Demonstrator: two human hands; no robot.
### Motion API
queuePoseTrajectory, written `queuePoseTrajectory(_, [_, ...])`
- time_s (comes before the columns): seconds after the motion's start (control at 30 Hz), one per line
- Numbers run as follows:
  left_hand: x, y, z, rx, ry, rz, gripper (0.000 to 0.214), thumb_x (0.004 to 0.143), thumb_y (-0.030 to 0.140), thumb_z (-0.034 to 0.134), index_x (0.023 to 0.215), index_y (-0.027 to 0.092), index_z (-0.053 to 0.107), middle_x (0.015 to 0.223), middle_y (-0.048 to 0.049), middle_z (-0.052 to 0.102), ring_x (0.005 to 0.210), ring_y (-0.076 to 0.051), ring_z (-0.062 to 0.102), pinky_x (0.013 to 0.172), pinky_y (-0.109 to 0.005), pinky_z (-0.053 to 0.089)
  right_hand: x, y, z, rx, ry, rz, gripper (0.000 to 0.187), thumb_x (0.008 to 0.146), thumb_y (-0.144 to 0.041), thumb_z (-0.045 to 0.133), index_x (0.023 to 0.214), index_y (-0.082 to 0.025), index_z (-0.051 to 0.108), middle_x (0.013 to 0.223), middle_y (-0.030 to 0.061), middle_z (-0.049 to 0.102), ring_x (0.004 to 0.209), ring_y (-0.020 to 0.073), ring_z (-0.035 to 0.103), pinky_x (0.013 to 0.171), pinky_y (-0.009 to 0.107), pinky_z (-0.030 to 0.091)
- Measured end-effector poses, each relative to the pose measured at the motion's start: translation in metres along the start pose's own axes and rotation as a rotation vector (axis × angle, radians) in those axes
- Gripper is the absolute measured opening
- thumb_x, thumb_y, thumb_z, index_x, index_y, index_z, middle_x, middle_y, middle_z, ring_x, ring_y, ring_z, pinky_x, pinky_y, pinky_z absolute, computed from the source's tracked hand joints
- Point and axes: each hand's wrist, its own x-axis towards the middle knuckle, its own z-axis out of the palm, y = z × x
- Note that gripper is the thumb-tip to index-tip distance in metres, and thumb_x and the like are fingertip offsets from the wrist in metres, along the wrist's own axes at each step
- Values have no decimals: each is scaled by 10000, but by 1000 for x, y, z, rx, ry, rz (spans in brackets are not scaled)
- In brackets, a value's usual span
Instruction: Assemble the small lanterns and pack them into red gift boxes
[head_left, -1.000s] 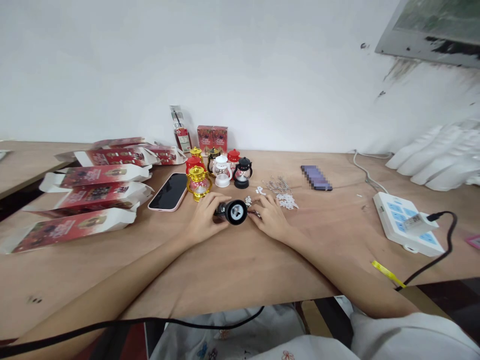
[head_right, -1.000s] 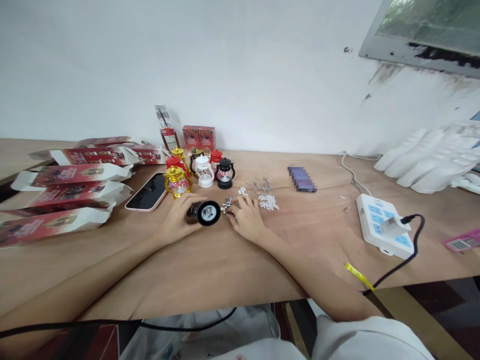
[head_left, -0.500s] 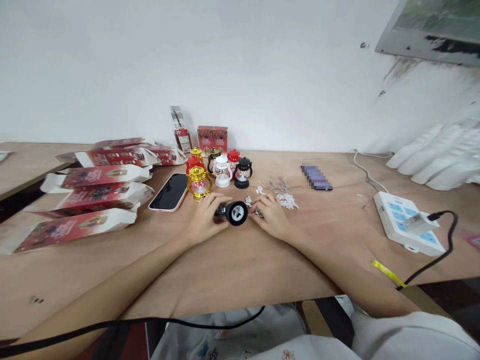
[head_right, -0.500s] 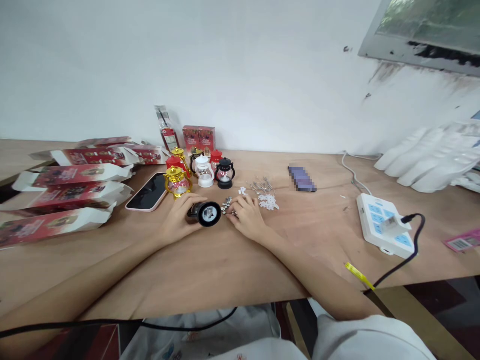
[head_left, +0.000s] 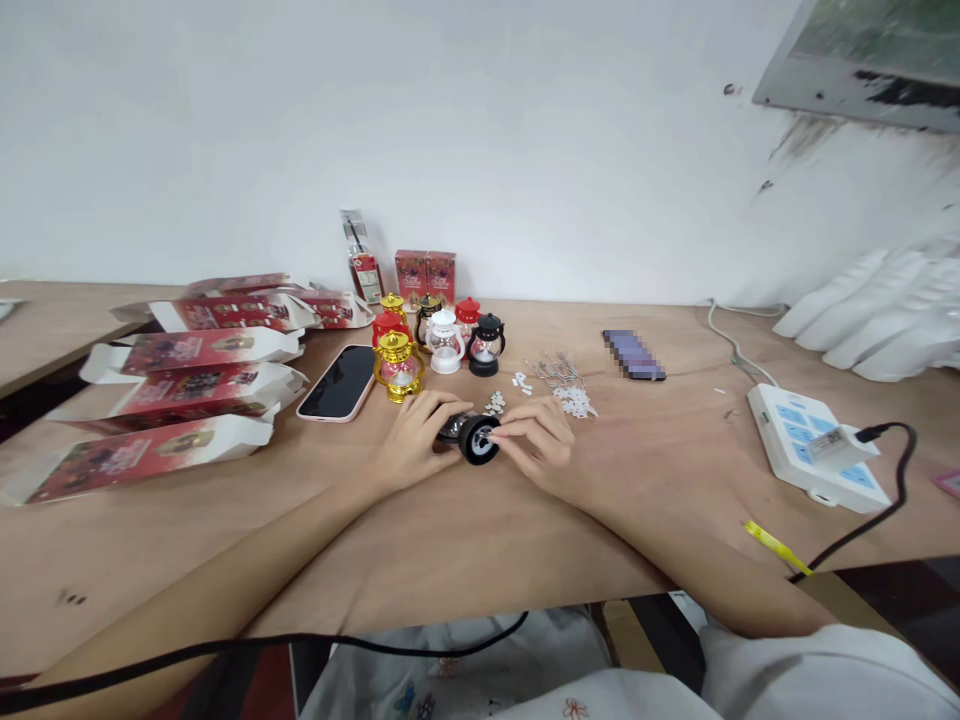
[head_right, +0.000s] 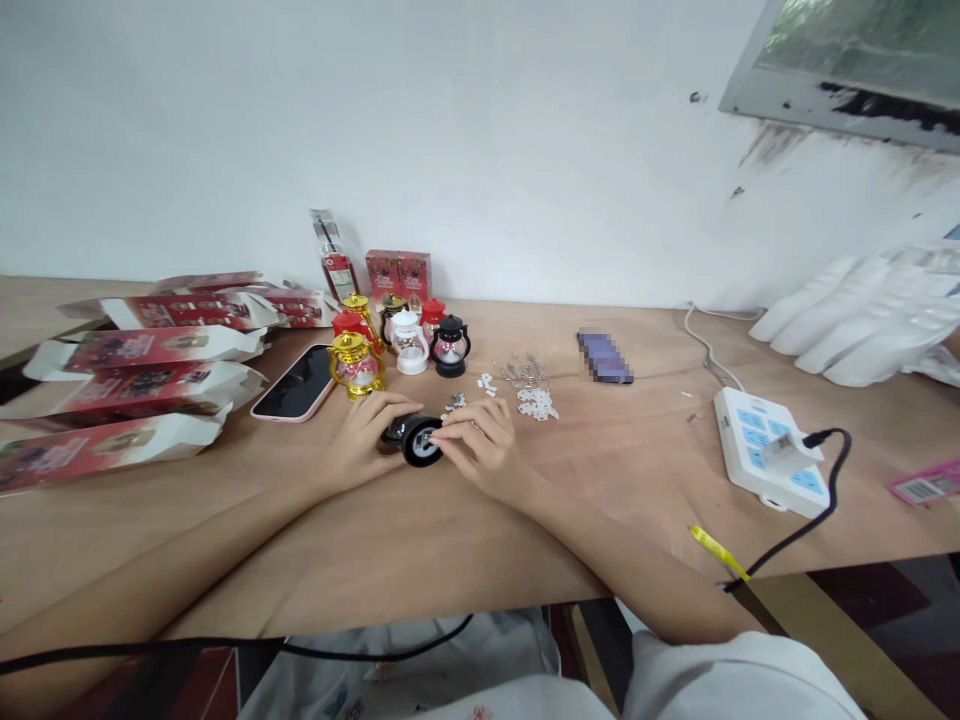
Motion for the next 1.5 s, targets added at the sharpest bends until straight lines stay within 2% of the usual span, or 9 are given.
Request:
queuePoseTrajectory(0.2, [0,2,-1,2,1,9,409,823,308,601,1206,205,503,1140,-105,577,1060,-254,544,873,-379,407,-2,2,3,-10,32,-35,84,888,-266,594,832,-246,653,827,19,685,779,158,605,761,353,427])
queuePoseTrajectory(0.37, [0,5,-2,-11,-10,-7,415,820,305,603,1216,221,509,1139,-94,584,1070,-254,539,895,-382,399,-5,4,6,-32,-31,-10,122,902,-281,566,833,-253,663,859,31,681,805,173,605,789,375,426])
queuePoseTrajectory(0.53, [0,5,-2,-18,-8,-15,424,815,299,605,1221,220,509,1141,-95,586,1062,-258,540,868,-376,400,-4,2,5,-25,-26,-5,127,903,-261,554,844,-248,665,898,44,672,819,178,607,777,370,441])
queuePoseTrajectory(0.73, [0,4,-1,9,13,15,410,831,310,599,1216,219,493,1139,-95,584,1049,-248,549,851,-366,393,0,-3,2,201,-29,36,105,915,-227,512,877,-214,609,954,75,625,909,171,613,835,351,493])
queuePoseTrajectory(0.83, [-1,4,-2,23,27,58,394,842,323,595,1207,209,497,1105,-95,598,1022,-242,559,822,-360,390,0,-2,5,342,-54,149,69,898,-276,540,868,-214,537,919,61,613,866,160,612,789,328,509])
queuePoseTrajectory(1.0, [-3,3,-1,46,58,118,370,849,334,596,1185,201,516,1035,-84,628,953,-229,579,773,-354,373,0,0,11,606,-131,340,228,861,-412,574,875,-229,440,874,33,569,799,146,582,721,299,520])
queuePoseTrajectory(1.2, [-3,5,0,55,59,101,358,856,366,593,1166,199,533,1022,-81,635,940,-220,579,769,-349,364,0,0,9,656,-163,332,261,850,-456,584,898,-225,472,881,30,539,832,154,561,749,304,508])
queuePoseTrajectory(1.37, [-3,8,0,64,60,108,340,865,371,588,1146,185,542,1019,-83,633,938,-214,574,756,-338,357,-5,3,14,663,-130,302,228,834,-393,632,897,-225,491,882,28,542,841,157,560,759,300,496])
queuePoseTrajectory(1.5, [-3,10,-2,46,59,103,352,849,339,604,1161,189,539,1028,-76,631,941,-215,578,764,-334,367,-6,9,8,624,-124,228,89,921,-311,498,934,-225,519,890,31,574,817,149,580,736,293,487])
